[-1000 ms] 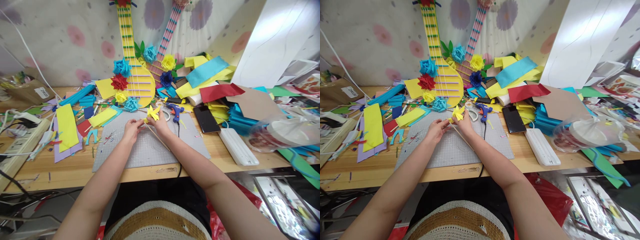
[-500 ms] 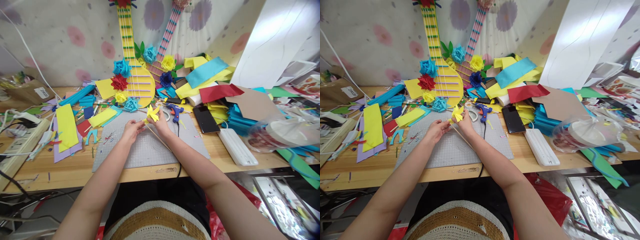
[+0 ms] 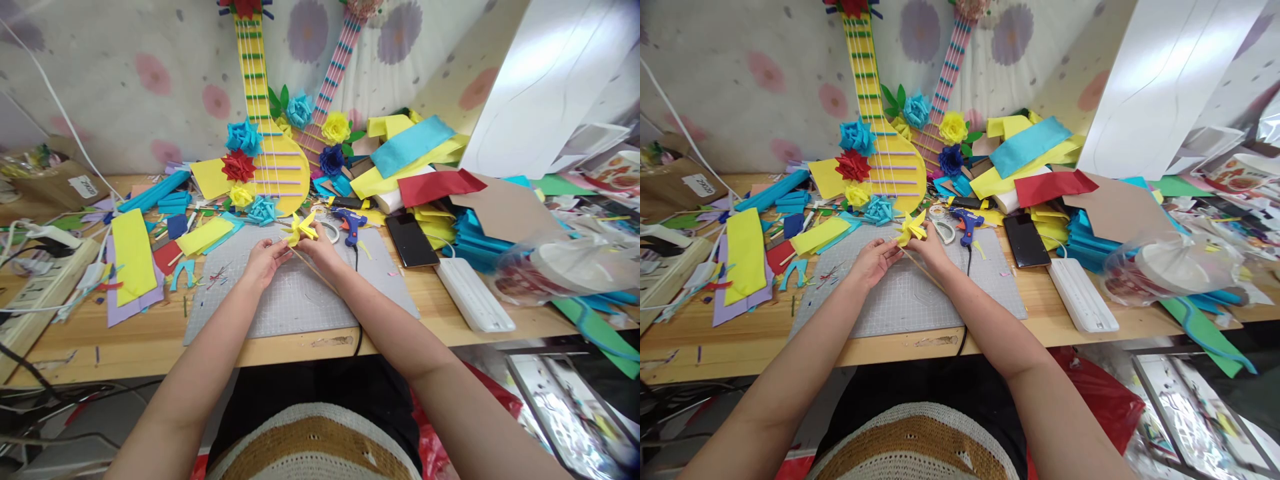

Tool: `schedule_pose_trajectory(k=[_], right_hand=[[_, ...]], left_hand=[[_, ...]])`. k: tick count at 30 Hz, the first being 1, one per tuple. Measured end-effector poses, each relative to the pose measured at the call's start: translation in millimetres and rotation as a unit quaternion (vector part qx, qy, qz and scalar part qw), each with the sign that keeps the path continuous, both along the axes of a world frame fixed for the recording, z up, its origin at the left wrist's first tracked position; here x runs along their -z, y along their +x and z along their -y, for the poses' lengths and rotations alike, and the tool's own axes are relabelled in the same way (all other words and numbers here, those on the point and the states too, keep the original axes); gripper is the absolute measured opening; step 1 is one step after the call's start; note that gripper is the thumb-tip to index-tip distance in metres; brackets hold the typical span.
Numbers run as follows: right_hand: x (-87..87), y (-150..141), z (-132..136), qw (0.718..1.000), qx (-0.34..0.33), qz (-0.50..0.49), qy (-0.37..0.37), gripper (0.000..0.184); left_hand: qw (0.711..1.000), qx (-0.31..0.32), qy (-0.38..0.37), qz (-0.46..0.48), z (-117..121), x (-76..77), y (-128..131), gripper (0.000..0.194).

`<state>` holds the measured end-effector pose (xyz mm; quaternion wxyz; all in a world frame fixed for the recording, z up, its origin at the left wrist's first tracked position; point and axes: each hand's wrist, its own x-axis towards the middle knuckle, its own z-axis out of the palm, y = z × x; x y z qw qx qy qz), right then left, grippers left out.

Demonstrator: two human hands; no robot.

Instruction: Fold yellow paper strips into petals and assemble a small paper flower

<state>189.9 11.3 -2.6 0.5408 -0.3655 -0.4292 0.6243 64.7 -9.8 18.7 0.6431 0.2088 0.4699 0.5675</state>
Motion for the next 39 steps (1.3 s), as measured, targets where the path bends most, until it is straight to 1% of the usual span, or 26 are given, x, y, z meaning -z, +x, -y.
schedule_pose_trajectory(k=[2, 4, 8, 12, 18, 23, 26, 29, 33, 39], right_hand=[[-0.8, 1, 0, 1.000, -0.022, 0.001, 0.015, 0.050], [-0.4, 2, 0, 0.999, -0.024, 0.021, 0.031, 0.053], [3.0, 2, -3, 0.997, 0.017, 0.065, 0.049, 0.059], [8.1, 0, -6, 0.994, 0.044, 0.082, 0.053, 0.062], [12.1, 2, -9, 0.988, 0.058, 0.127, 0.073, 0.057], [2.8, 6, -4, 0.985, 0.028, 0.145, 0.084, 0.059], [-1.8, 7, 0, 0.986, 0.012, 0.148, 0.076, 0.059], [-1.1, 6, 0, 0.985, 0.026, 0.155, 0.067, 0.055], [2.0, 7, -5, 0.982, 0.041, 0.167, 0.082, 0.052], [1.7, 11, -5, 0.959, 0.073, 0.252, 0.108, 0.047]], left_hand=[[1.000, 0.003, -0.007, 0.010, 0, 0.7, -1, 0.029], [1.000, 0.006, -0.018, 0.020, -1, 1.4, -2, 0.028], [0.998, 0.013, -0.043, 0.039, -3, 1.9, -4, 0.023], [0.997, 0.022, -0.049, 0.050, -4, 2.5, -5, 0.019], [0.996, 0.032, -0.048, 0.065, -4, 6.4, -5, 0.017], [0.994, 0.027, -0.064, 0.086, -5, 7.5, -7, 0.014], [0.993, 0.025, -0.070, 0.088, -5, 7.1, -7, 0.016], [0.993, 0.026, -0.068, 0.089, -5, 6.4, -7, 0.017], [0.993, 0.024, -0.070, 0.096, -6, 4.9, -6, 0.016], [0.992, 0.020, -0.072, 0.098, -5, 2.8, -5, 0.015]])
